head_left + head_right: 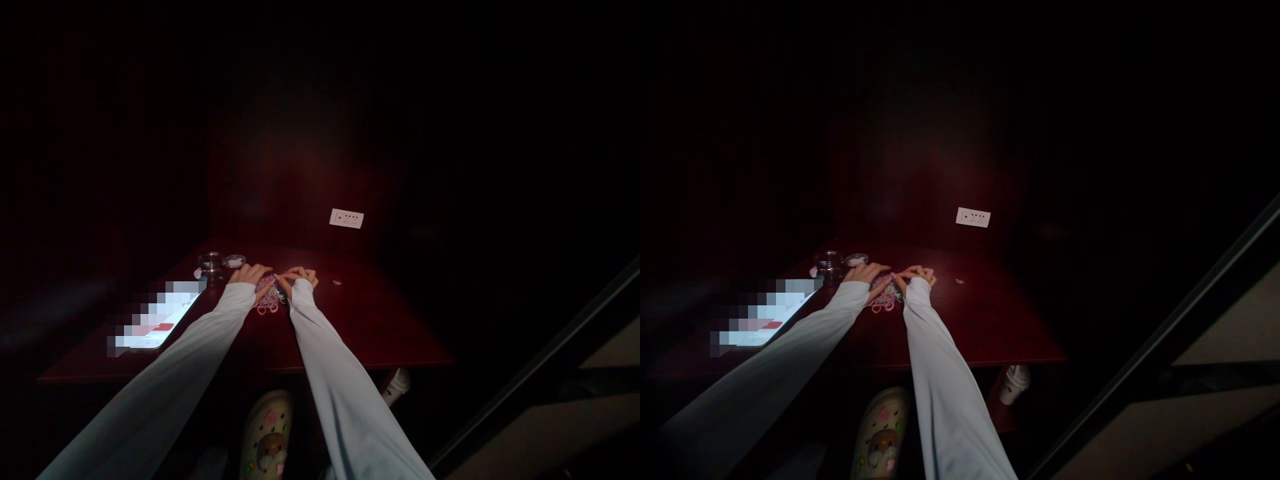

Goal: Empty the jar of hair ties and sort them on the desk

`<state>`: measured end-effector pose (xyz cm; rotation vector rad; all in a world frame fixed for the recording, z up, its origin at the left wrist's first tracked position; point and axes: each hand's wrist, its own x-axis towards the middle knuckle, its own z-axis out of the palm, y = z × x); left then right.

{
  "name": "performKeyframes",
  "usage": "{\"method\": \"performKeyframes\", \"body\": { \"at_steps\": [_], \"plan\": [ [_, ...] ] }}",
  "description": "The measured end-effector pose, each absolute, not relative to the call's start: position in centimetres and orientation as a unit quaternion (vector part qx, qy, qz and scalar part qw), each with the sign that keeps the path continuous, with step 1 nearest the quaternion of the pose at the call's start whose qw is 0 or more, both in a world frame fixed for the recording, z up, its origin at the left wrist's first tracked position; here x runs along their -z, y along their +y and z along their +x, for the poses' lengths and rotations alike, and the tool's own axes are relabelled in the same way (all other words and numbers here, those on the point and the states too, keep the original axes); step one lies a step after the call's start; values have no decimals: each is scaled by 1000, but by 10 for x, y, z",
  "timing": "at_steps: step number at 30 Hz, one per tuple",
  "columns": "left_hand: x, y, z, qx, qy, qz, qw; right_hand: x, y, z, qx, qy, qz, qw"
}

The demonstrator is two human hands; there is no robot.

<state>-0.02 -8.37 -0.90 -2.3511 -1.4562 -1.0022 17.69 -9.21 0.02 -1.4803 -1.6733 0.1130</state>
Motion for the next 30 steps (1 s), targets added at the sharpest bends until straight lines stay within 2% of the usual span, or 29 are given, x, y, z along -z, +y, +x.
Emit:
{"method": "performKeyframes", "body": {
  "at_steps": [15, 23, 30],
  "plan": [
    [9, -83, 0, 321, -482, -808, 112, 1, -93, 175, -43, -685, -584, 434],
    [10, -86, 3, 339, -490, -795, 111, 1, -93, 174, -81, -664, -588, 456],
    [13, -81, -3, 344, -482, -801, 89, -2, -84, 209, -39, -583, -660, 473]
  ]
}}
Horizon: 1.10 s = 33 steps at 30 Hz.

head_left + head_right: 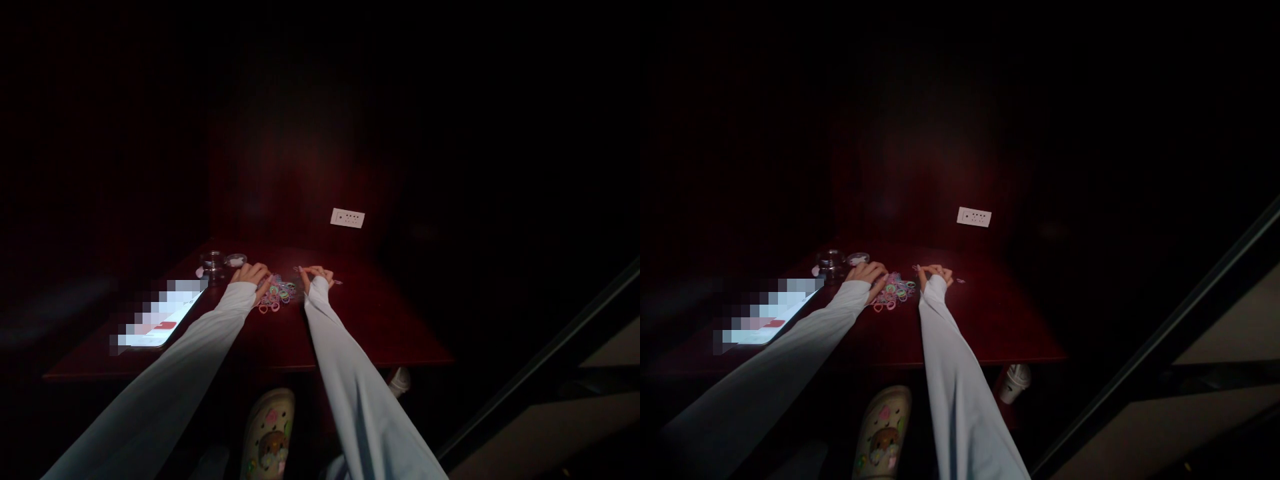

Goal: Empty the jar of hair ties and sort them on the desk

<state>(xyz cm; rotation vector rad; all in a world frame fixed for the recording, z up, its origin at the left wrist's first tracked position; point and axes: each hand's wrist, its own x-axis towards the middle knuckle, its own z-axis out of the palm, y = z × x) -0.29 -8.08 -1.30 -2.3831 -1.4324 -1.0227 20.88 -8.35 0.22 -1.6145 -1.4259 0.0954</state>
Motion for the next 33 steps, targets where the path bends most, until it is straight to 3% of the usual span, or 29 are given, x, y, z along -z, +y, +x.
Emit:
{"method": "performKeyframes", "body": {
  "at_steps": [6, 10, 22, 33],
  "plan": [
    [12, -82, -1, 342, -488, -798, 85, -8, -87, 310, 66, -494, -751, 433],
    [13, -79, -1, 331, -484, -807, 75, -9, -93, 352, 11, -408, -791, 456],
    [7, -91, 1, 337, -480, -805, 91, -4, -81, 342, -13, -553, -736, 389],
    [8, -90, 2, 337, -484, -803, 87, -7, -83, 340, -23, -556, -768, 316]
  ]
}}
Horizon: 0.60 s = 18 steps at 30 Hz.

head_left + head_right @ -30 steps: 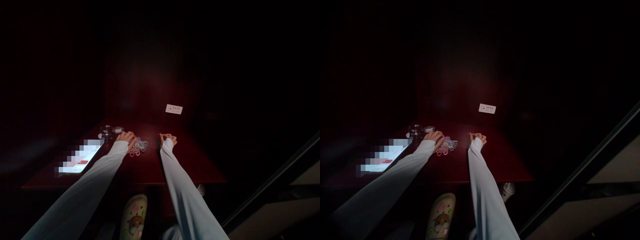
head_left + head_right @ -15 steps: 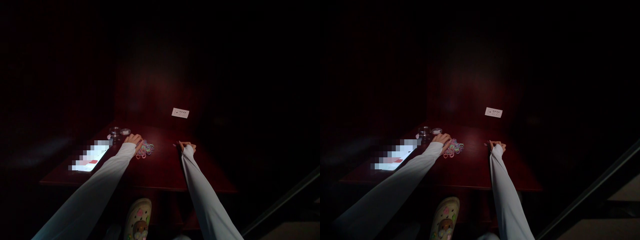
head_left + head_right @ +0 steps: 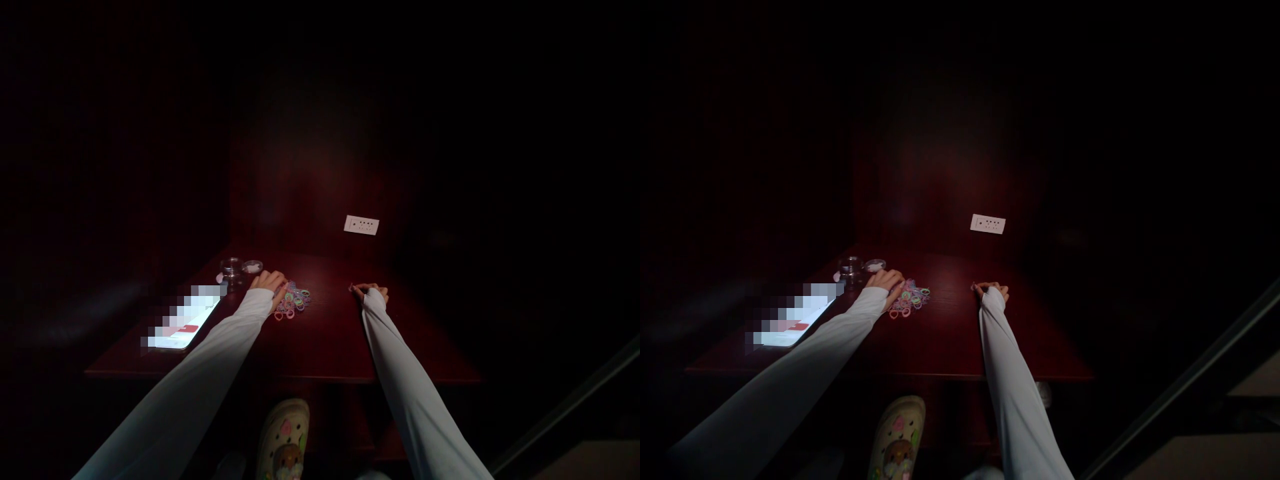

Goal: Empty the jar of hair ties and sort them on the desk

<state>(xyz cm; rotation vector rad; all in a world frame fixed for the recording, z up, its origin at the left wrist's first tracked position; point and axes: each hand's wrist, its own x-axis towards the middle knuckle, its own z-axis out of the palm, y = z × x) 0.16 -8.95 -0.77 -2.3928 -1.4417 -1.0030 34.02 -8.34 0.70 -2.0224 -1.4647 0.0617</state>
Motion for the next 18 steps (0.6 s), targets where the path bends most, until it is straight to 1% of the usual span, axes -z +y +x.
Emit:
{"method": "performKeyframes", "body": {
  "at_steps": [5, 8, 11, 18],
  "plan": [
    [8, -90, 0, 339, -476, -807, 85, -8, -83, 343, -36, -554, -779, 292],
    [9, -88, 0, 342, -482, -803, 80, -4, -83, 346, -24, -549, -778, 304],
    [12, -85, 2, 344, -489, -798, 76, 1, -81, 348, -15, -583, -749, 315],
    [14, -81, 2, 343, -498, -792, 81, -2, -82, 339, 20, -613, -742, 271]
  ]
}}
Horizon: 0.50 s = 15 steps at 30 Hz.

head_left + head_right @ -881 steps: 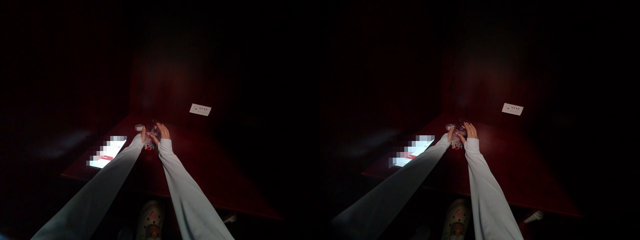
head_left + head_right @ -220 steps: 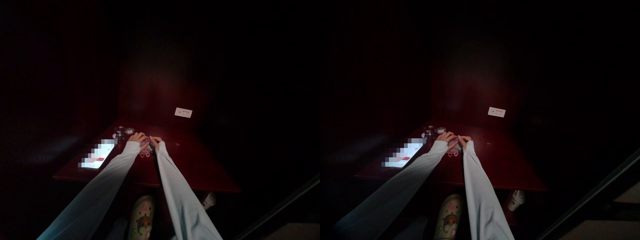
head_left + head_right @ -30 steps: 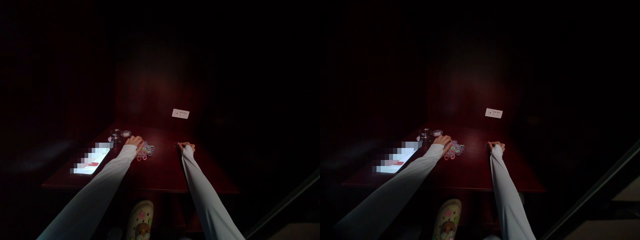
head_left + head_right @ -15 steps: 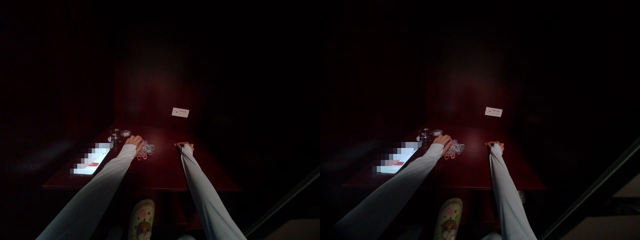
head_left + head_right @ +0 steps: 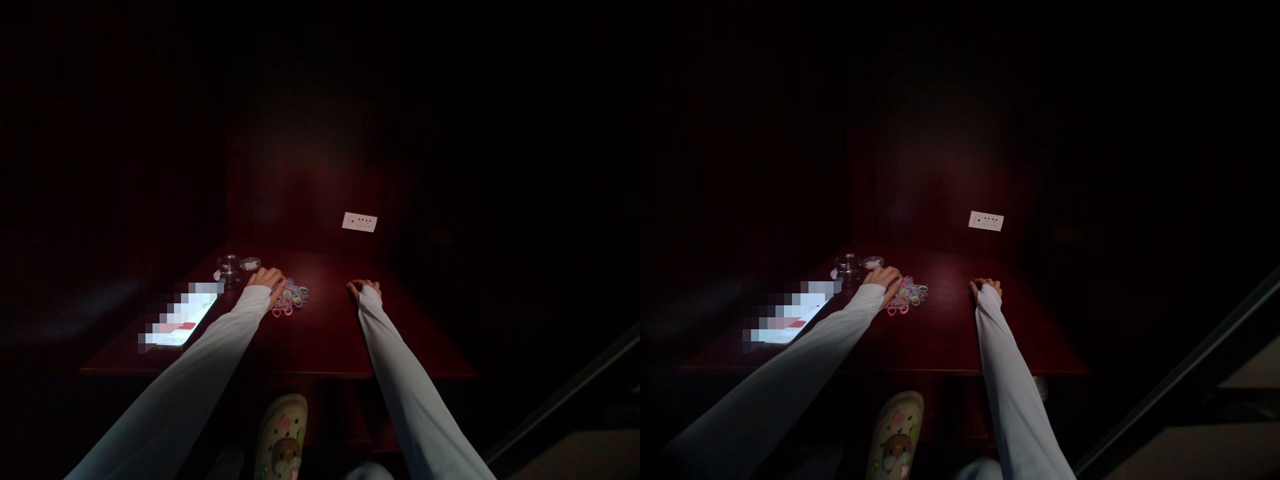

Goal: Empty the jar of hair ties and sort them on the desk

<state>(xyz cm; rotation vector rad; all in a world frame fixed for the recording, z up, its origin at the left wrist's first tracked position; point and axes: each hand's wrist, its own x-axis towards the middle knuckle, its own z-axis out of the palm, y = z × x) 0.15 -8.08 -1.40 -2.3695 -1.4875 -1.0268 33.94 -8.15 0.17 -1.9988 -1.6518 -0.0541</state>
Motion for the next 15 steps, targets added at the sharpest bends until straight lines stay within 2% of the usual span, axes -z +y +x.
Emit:
{"method": "performKeyframes", "body": {
  "at_steps": [6, 11, 15],
  "plan": [
    [11, -78, -4, 348, -529, -770, 83, -7, -89, 304, 76, -701, -643, 299],
    [13, -75, -9, 402, -543, -735, 60, -3, -94, 240, 4, -725, -594, 349],
    [16, -72, -11, 395, -529, -749, 60, -1, -95, 200, -59, -722, -568, 392]
  ]
}}
